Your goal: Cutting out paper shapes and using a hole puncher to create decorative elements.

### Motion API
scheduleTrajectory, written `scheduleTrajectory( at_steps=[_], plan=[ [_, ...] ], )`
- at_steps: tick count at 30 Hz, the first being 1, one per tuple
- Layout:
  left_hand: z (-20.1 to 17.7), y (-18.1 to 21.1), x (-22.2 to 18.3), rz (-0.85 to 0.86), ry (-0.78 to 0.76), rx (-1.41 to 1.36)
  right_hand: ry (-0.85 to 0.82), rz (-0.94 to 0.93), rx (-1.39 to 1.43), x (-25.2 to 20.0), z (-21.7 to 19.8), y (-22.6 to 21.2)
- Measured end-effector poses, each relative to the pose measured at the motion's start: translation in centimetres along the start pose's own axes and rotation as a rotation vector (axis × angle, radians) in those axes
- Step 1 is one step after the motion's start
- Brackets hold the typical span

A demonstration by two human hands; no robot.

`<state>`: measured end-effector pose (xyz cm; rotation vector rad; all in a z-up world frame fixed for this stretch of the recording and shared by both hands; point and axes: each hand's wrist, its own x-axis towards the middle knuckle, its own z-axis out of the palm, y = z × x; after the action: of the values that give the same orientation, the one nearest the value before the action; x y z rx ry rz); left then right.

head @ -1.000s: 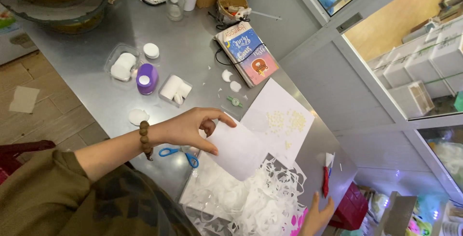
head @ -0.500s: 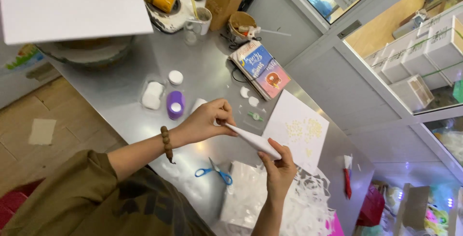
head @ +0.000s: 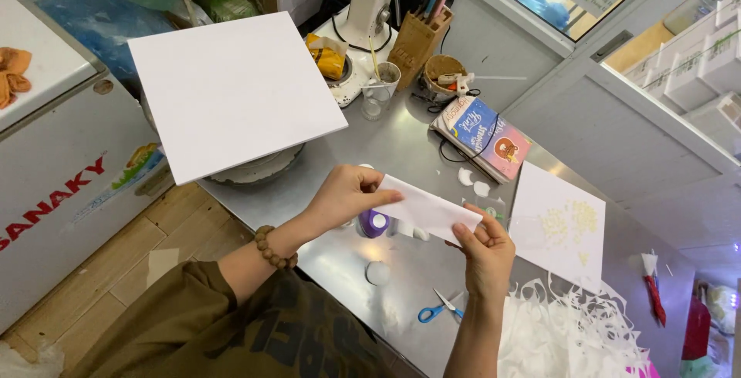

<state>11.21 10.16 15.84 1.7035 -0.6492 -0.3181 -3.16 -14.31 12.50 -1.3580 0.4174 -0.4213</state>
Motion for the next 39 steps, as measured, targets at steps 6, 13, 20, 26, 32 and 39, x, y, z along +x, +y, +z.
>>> scheduleTrajectory(
  at_steps=[6, 13, 20, 26, 32, 39],
  plan=[
    [-1.4, -1.0, 0.2, -0.012, -0.032, -0.052, 0.072, -0.119, -0.1, -1.0, 2.6, -0.9],
    [-3.4, -0.3, 1.4, 0.321, 0.046, 0.191, 0.112, -0.247, -0.241, -1.6, 2.7, -0.6],
    [1.4, -1.6, 1.9, 0.485, -0.322, 0.465, -0.024, -0.39, -0.657, -3.2, 4.5, -0.4],
    [2.5, -1.0, 1.9, 0.409, -0.469, 0.322, -0.107, -0.252, -0.449, -3.9, 3.1, 0.1],
    [2.2, -1.9, 1.9, 0.434, -0.475, 0.304, 0.081, -0.473, -0.786, -4.3, 2.1, 0.2],
    [-2.0, -3.9, 3.3, 0.282, -0.311, 0.455, 0.35, -0.419, -0.895, -3.9, -1.6, -1.0]
  ],
)
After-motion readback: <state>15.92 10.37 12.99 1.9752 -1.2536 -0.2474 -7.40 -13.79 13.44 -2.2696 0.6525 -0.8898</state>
